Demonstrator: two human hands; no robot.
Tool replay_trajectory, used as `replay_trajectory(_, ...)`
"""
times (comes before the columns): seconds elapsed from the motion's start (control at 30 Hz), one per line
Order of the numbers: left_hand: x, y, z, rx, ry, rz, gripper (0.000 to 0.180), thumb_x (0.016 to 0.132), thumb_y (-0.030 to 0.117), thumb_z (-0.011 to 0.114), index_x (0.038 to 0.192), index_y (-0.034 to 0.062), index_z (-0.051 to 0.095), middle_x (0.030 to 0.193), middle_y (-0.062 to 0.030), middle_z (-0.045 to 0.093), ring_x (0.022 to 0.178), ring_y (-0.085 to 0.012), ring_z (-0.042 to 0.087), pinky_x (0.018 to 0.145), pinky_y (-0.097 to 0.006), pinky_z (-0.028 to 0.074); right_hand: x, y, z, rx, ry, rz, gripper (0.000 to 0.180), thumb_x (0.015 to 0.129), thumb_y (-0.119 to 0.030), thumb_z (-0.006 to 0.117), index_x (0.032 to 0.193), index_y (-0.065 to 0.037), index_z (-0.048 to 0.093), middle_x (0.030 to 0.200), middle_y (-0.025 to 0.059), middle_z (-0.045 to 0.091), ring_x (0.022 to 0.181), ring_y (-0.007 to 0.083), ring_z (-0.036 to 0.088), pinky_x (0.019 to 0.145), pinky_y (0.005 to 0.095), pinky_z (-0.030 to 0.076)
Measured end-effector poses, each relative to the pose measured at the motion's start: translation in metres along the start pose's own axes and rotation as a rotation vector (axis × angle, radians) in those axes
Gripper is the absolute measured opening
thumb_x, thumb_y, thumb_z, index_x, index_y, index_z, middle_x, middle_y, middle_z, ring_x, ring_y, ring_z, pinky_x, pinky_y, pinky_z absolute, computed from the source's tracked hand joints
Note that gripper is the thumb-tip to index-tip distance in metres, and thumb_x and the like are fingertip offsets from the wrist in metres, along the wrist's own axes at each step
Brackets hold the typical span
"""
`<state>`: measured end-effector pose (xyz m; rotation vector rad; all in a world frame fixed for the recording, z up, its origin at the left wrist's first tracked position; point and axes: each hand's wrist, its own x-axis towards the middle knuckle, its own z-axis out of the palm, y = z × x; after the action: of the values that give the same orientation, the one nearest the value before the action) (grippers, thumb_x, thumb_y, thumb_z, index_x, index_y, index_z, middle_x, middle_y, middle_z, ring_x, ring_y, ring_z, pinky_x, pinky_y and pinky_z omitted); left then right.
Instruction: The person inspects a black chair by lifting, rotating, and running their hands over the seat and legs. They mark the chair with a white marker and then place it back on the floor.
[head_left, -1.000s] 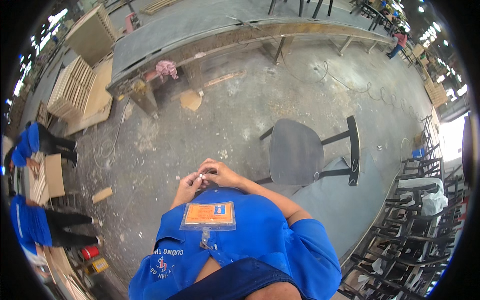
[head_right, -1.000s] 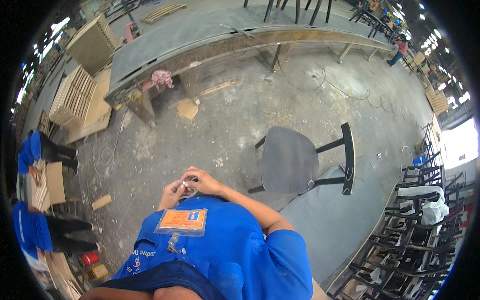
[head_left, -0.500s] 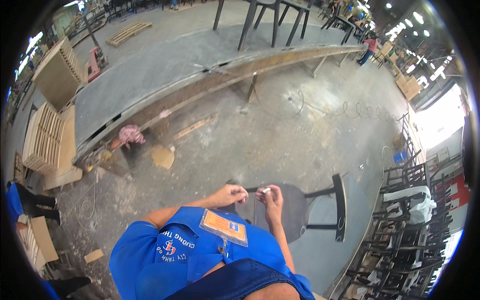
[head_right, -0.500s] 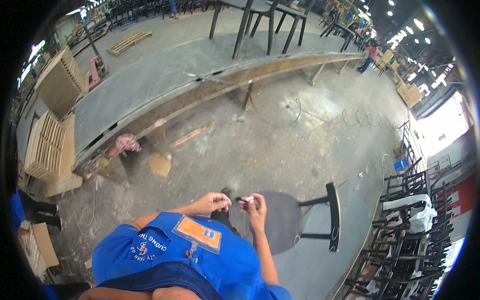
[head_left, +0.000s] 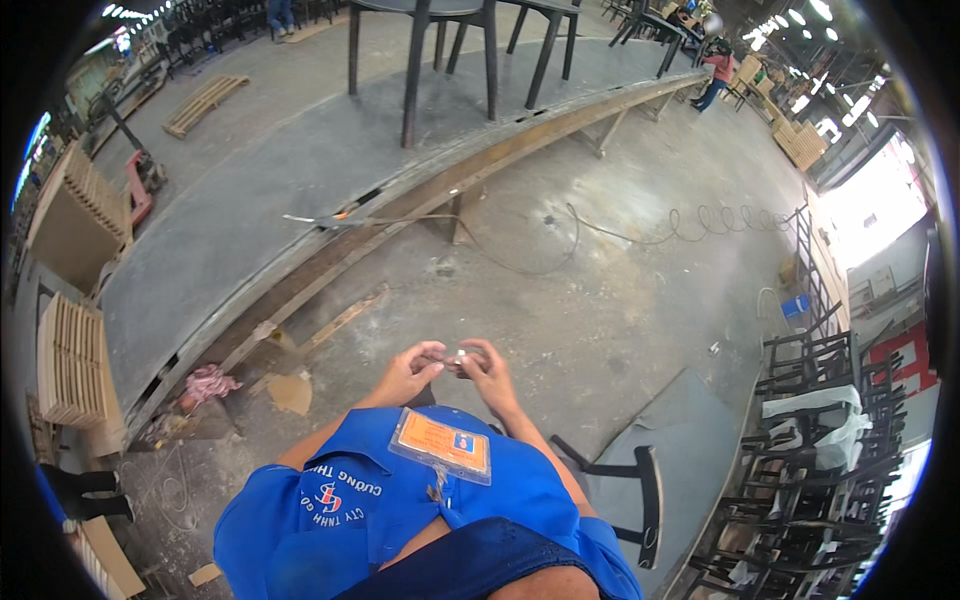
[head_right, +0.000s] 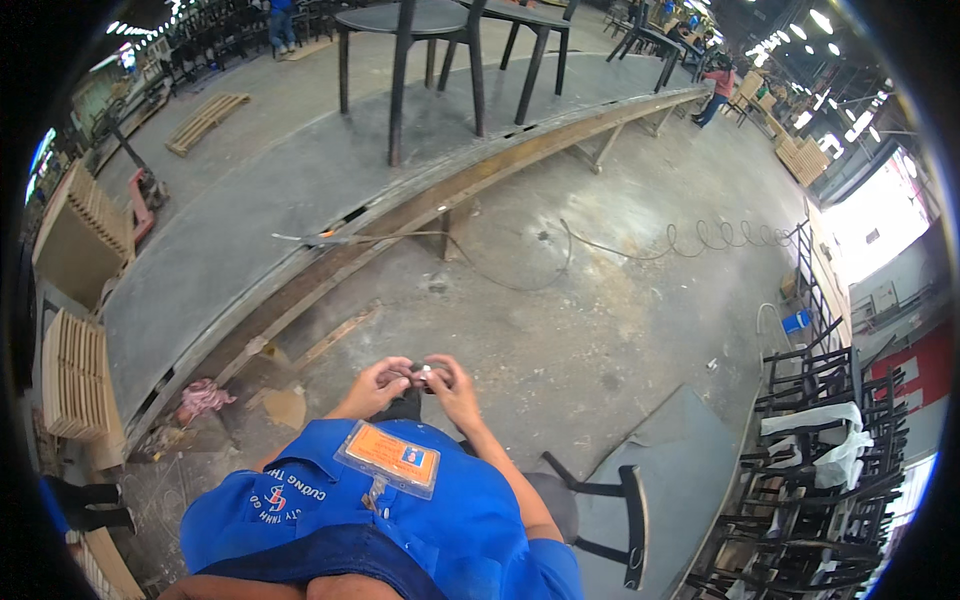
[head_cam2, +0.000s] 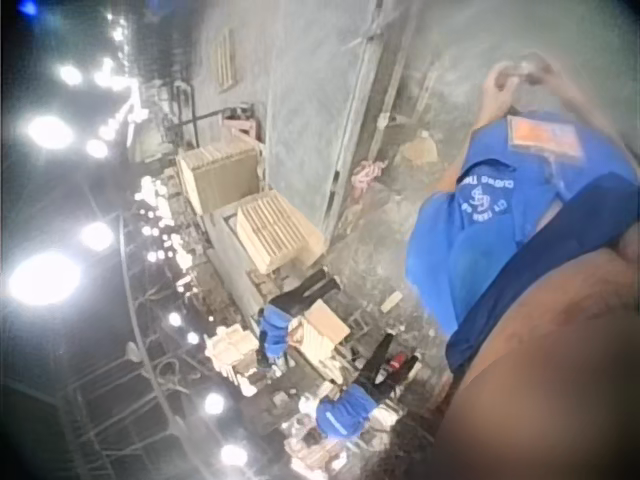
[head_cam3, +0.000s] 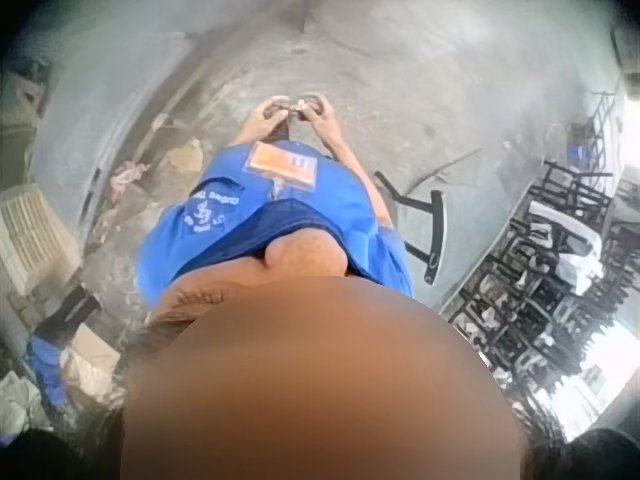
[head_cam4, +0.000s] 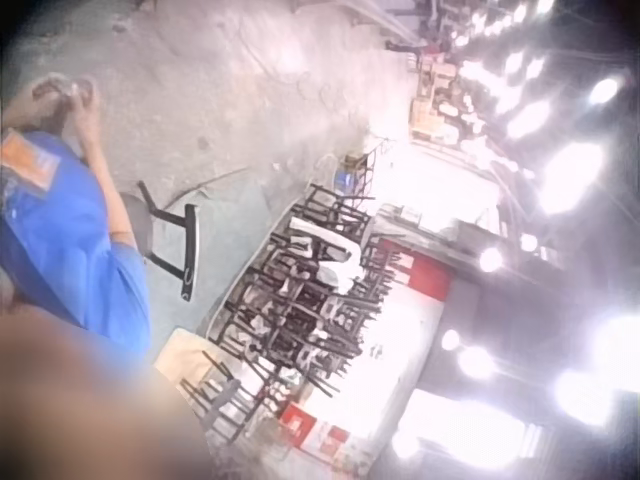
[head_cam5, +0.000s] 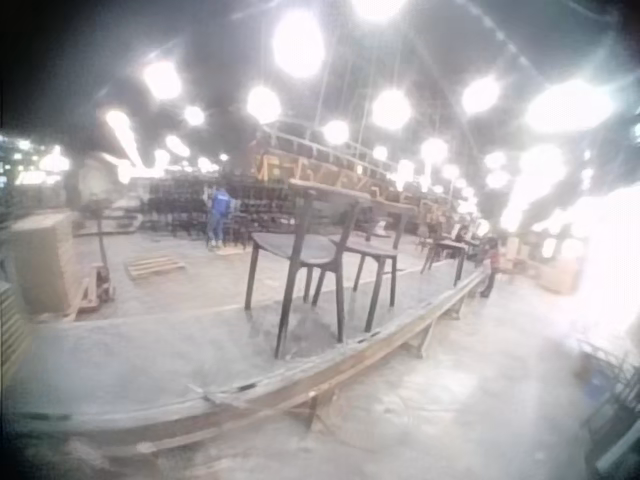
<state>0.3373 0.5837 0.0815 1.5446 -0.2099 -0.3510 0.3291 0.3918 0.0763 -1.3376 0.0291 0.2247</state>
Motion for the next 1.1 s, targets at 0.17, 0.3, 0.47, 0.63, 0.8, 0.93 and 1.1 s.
replay_trajectory(0.17, 0.139, 0.017, 0.007, 0.459, -0.044, 0.331, 0.029, 0.082, 0.012, 0.068, 0.11, 0.0084, 0.06, 0.097, -0.0066, 0.063, 0.085, -0.0208, 0.065, 0.075, -0.031, 0.052, 0.116, -0.021, -0.046, 0.179, 0.047, 0.028, 0.02, 0.091, -0.009, 0.058, 0.108, -0.002, 0.049, 0.095, 0.0146, 0.067, 0.083, 0.0165, 0.064, 0.075, 0.0275, 0.053)
replay_trajectory(0.3, 0.252, 0.039, 0.028, 0.768, -0.177, 0.552, 0.026, 0.079, 0.018, 0.07, 0.103, 0.0109, 0.062, 0.094, -0.0052, 0.064, 0.083, -0.0254, 0.064, 0.069, -0.034, 0.052, 0.177, -0.057, -0.113, 0.136, 0.207, 0.085, 0.018, 0.09, -0.011, 0.061, 0.1, -0.002, 0.049, 0.09, 0.0118, 0.065, 0.084, 0.0174, 0.065, 0.078, 0.0319, 0.055)
replay_trajectory(0.47, 0.381, 0.038, 0.1, 0.744, -0.438, 0.57, 0.016, 0.084, 0.019, 0.061, 0.098, 0.0108, 0.062, 0.093, -0.0071, 0.063, 0.083, -0.029, 0.064, 0.07, -0.04, 0.051, 0.211, -0.082, -0.197, 0.194, 0.492, 0.103, 0.019, 0.092, -0.013, 0.059, 0.102, -0.002, 0.047, 0.095, 0.0167, 0.064, 0.088, 0.0226, 0.066, 0.079, 0.0337, 0.055)
replay_trajectory(0.63, 0.481, 0.016, 0.185, 0.661, -0.651, 0.476, 0.017, 0.09, 0.021, 0.054, 0.103, 0.0102, 0.057, 0.092, -0.0129, 0.064, 0.084, -0.0341, 0.063, 0.072, -0.043, 0.05, 0.206, -0.085, -0.298, 0.331, 0.676, 0.141, 0.023, 0.095, -0.019, 0.054, 0.109, -0.002, 0.047, 0.104, 0.0197, 0.063, 0.094, 0.0272, 0.066, 0.08, 0.0345, 0.054)
replay_trajectory(0.8, 0.601, 0.018, 0.259, 0.605, -0.59, 0.185, 0.019, 0.096, 0.023, 0.045, 0.105, 0.0075, 0.05, 0.088, -0.0158, 0.064, 0.084, -0.0378, 0.062, 0.072, -0.046, 0.048, 0.218, -0.101, -0.44, 0.26, 0.938, 0.148, 0.033, 0.092, -0.025, 0.059, 0.115, -0.005, 0.048, 0.111, 0.0155, 0.061, 0.098, 0.0246, 0.062, 0.08, 0.0347, 0.051)
replay_trajectory(0.93, 0.712, 0.049, 0.29, 0.311, -0.439, 0.183, 0.021, 0.1, 0.022, 0.041, 0.108, 0.0049, 0.049, 0.089, -0.0085, 0.064, 0.077, -0.02, 0.065, 0.071, -0.034, 0.05, 0.272, -0.137, -0.542, 0.377, 1.074, 0.037, 0.038, 0.091, -0.027, 0.06, 0.119, -0.005, 0.048, 0.116, 0.0149, 0.058, 0.104, 0.0244, 0.057, 0.085, 0.0381, 0.048)
replay_trajectory(1.1, 0.82, 0.069, 0.26, 0.105, 0.146, 0.342, 0.024, 0.101, 0.027, 0.038, 0.105, 0.0056, 0.048, 0.087, -0.007, 0.064, 0.076, -0.016, 0.064, 0.07, -0.031, 0.05, 0.377, -0.182, -0.62, 0.298, 0.867, 0.114, 0.035, 0.09, -0.028, 0.062, 0.115, -0.006, 0.051, 0.112, 0.0127, 0.06, 0.099, 0.0218, 0.058, 0.083, 0.0351, 0.049)
